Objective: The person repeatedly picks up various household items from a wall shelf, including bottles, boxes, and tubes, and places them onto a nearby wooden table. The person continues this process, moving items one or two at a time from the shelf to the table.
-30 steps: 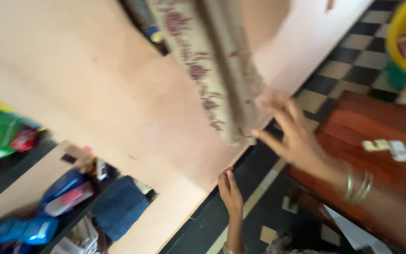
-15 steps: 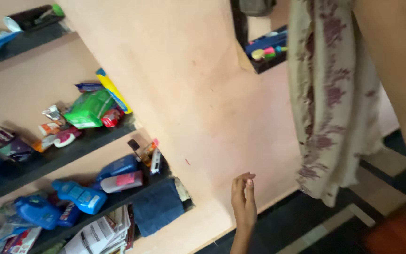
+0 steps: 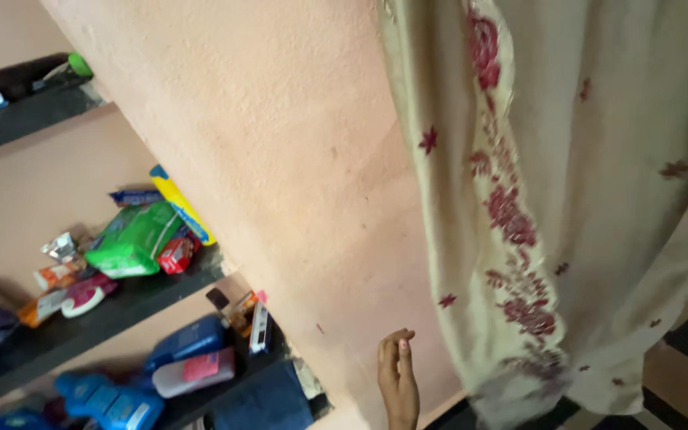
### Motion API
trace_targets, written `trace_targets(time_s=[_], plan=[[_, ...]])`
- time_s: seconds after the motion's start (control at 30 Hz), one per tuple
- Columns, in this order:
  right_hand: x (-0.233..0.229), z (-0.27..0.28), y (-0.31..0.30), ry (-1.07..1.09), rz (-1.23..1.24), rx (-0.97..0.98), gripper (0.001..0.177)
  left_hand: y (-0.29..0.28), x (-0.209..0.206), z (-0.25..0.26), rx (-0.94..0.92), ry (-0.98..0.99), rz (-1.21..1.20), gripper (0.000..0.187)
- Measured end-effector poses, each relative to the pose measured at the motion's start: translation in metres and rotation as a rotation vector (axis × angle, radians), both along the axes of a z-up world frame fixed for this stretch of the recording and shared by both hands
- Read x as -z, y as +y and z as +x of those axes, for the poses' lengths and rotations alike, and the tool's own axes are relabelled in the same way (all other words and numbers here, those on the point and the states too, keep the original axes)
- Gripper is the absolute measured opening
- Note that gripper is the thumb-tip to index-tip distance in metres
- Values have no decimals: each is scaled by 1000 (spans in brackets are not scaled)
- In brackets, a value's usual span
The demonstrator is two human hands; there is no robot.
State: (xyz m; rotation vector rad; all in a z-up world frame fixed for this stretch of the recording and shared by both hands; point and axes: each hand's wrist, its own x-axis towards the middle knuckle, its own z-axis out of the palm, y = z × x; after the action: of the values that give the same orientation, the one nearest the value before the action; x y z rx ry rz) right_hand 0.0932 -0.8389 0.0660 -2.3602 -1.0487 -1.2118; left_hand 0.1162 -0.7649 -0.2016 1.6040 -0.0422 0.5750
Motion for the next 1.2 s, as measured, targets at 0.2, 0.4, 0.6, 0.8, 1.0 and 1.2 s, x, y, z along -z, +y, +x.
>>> trace_targets(time_s=[0.2,0.4,0.6,0.8,1.0,1.2], plan=[[13,11,6,22,33,-33,35,14,26,46,12,61,-57,24],[37,3,37,34,39,-76,32,20,64,69,-64,89,7,20],[56,3,-5,56,31,-67,28,35,72,70,-25,122,-36,20],[59,-34,-39,50,75,-106,25,96,37,29,17,27,-32,21],[99,-41,75,404,334,-366,23,230,-28,-41,-134,-70,107,21],[109,9,249,633,524,-431,44,358,-88,-116,-371,-186,304,22]])
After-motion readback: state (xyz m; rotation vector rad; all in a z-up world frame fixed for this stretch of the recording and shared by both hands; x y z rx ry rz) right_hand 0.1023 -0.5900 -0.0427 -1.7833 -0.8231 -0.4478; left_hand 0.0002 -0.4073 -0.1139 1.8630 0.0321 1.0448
